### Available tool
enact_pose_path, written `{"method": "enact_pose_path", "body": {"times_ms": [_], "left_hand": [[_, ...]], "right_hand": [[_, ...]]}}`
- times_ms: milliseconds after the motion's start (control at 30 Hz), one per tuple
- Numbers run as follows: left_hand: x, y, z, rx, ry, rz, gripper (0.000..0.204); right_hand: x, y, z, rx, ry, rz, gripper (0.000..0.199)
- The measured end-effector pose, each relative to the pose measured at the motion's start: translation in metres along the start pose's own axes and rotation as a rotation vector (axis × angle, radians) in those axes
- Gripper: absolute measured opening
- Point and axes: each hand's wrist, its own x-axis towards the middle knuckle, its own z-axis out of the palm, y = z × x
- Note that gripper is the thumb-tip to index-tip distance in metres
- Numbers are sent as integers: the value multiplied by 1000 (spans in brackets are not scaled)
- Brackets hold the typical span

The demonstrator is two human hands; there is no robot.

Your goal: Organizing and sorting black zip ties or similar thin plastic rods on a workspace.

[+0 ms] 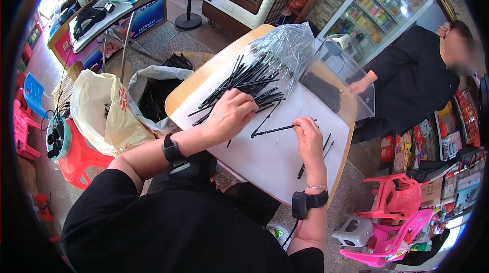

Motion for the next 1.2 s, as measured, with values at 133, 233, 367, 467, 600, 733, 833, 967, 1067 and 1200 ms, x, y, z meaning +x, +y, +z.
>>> {"method": "enact_pose_path", "body": {"times_ms": [133,233,367,467,600,733,833,967,1067,1200], "left_hand": [[-6,28,6,-91,-186,55,21],[-8,24,14,-60,-226,-43,20],[-1,21,-6,-69,-71,-226,14],[7,22,-29,-98,47,-244,14],[12,26,-35,-434,50,-489,12],[11,20,-5,-1177,-82,-677,17],[13,20,20,-1384,-205,-809,18],[20,19,41,-1526,-249,-956,20],[20,19,54,-1543,-298,-1005,23],[14,21,70,-1545,-400,-1009,28]], "right_hand": [[1,-9,-6,-42,-33,-46,12],[7,-29,-7,-76,81,-146,10],[4,-28,-5,-24,423,143,12],[-4,10,11,-353,-85,437,24],[-1,16,43,-393,-53,477,33],[15,15,43,-405,-158,525,29],[7,36,42,-381,-164,476,25],[-9,46,18,616,56,755,12],[-16,38,18,1100,357,682,5],[-16,42,23,1252,462,609,11]]}}
